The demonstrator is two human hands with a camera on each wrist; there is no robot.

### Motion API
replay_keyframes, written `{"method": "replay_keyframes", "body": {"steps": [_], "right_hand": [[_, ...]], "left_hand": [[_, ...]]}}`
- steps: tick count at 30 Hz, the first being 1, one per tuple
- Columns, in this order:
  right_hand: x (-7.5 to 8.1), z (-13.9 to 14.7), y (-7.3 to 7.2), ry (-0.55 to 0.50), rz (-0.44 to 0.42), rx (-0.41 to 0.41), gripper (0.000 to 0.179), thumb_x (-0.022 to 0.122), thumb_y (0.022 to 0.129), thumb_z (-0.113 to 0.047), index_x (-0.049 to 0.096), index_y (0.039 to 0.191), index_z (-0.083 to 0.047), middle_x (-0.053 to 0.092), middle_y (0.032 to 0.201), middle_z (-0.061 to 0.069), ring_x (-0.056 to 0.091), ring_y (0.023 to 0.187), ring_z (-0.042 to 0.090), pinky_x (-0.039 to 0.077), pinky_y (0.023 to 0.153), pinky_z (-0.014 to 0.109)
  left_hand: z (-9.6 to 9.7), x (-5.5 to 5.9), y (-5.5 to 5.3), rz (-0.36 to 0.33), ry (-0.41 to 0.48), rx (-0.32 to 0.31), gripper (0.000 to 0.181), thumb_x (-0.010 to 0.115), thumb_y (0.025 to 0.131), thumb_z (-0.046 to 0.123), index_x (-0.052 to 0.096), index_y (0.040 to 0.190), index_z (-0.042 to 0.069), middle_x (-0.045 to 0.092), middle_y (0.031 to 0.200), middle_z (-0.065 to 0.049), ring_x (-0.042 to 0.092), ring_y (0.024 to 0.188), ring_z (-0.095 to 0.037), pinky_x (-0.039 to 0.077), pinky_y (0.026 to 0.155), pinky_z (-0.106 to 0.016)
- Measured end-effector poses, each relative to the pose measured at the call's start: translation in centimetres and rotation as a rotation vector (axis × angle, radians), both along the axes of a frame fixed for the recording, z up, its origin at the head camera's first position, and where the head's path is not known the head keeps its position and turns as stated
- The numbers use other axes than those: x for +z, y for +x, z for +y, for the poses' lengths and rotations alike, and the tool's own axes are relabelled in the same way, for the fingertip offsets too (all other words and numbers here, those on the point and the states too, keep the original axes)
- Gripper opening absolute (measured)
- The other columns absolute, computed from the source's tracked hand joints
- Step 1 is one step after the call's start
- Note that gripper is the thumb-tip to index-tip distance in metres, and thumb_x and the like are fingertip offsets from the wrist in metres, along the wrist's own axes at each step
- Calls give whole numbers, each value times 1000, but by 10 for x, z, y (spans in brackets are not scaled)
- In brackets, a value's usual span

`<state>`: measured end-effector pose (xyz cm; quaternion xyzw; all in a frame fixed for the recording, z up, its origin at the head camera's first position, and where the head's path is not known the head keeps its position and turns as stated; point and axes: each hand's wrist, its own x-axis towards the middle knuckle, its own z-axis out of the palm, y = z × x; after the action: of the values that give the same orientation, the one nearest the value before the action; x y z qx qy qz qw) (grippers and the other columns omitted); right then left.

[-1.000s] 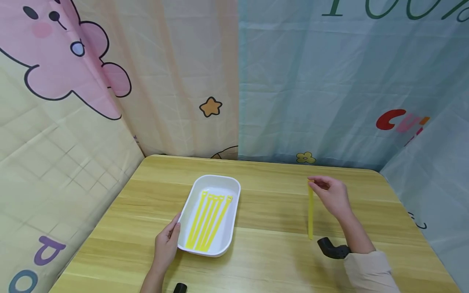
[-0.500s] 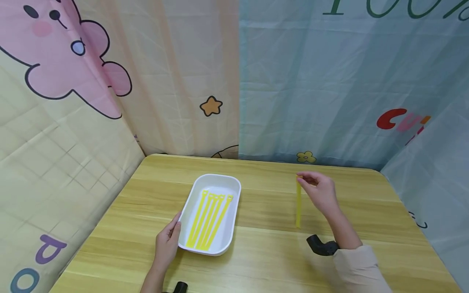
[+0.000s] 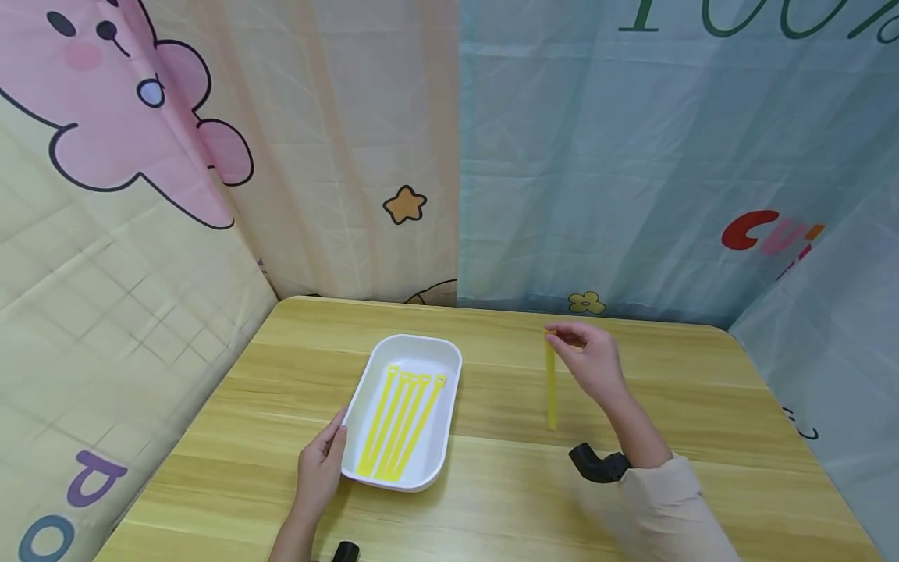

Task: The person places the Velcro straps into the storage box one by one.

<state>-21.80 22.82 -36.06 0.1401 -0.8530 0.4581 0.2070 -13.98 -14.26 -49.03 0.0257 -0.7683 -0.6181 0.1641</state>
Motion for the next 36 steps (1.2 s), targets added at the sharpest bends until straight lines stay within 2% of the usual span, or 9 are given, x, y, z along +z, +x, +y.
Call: {"method": "replay_keyframes", "body": {"steps": [6, 12, 18, 25, 29, 33, 36], "right_hand": [[5, -13, -1, -12, 26, 43, 16, 66, 84, -1, 68, 98, 5, 67, 89, 18, 57, 75, -4, 46, 69, 10], [12, -25, -1, -23, 10, 53, 16, 66, 84, -3, 68, 99, 4, 67, 89, 16, 57, 75, -2, 46, 69, 10], [18, -37, -1, -63, 3, 84, 15, 64, 84, 2, 67, 98, 7, 66, 89, 19, 58, 75, 3, 47, 68, 12], [29, -50, 3, -115, 3, 120, 15, 65, 84, -4, 68, 98, 3, 66, 90, 15, 59, 77, 3, 48, 69, 14], [40, -60, 11, -144, 33, 139, 14, 64, 83, 3, 67, 97, 7, 65, 90, 19, 59, 76, 4, 48, 69, 15], [52, -72, 20, -218, 84, 163, 15, 63, 81, 11, 66, 95, 12, 64, 90, 23, 59, 77, 7, 49, 70, 16], [52, -78, 18, -284, 113, 174, 15, 64, 80, 10, 66, 95, 11, 65, 91, 19, 59, 79, 8, 49, 72, 17]], "left_hand": [[0, -1, 0, -12, -1, 17, 32, 49, 95, 8, 55, 127, 4, 51, 129, -12, 55, 103, -20, 51, 75, -24], [1, 0, 0, -25, -3, 18, 33, 49, 95, 8, 54, 127, 4, 51, 129, -11, 54, 103, -19, 50, 75, -21], [0, 0, 0, -22, 2, 13, 33, 49, 95, 7, 54, 127, 3, 50, 129, -11, 55, 102, -19, 50, 76, -23], [0, 0, 0, -13, 3, 5, 33, 49, 95, 7, 53, 128, 2, 50, 129, -12, 56, 100, -20, 51, 75, -25], [0, -1, 0, -14, 4, 6, 33, 49, 95, 6, 53, 127, 2, 51, 128, -12, 57, 99, -21, 51, 74, -25], [0, -1, 0, -11, 5, 6, 33, 49, 95, 7, 53, 127, 1, 51, 128, -13, 57, 98, -23, 52, 73, -27], [-1, 0, -1, -14, 2, 2, 33, 48, 96, 7, 52, 128, 0, 51, 128, -15, 57, 96, -24, 52, 72, -27]]}}
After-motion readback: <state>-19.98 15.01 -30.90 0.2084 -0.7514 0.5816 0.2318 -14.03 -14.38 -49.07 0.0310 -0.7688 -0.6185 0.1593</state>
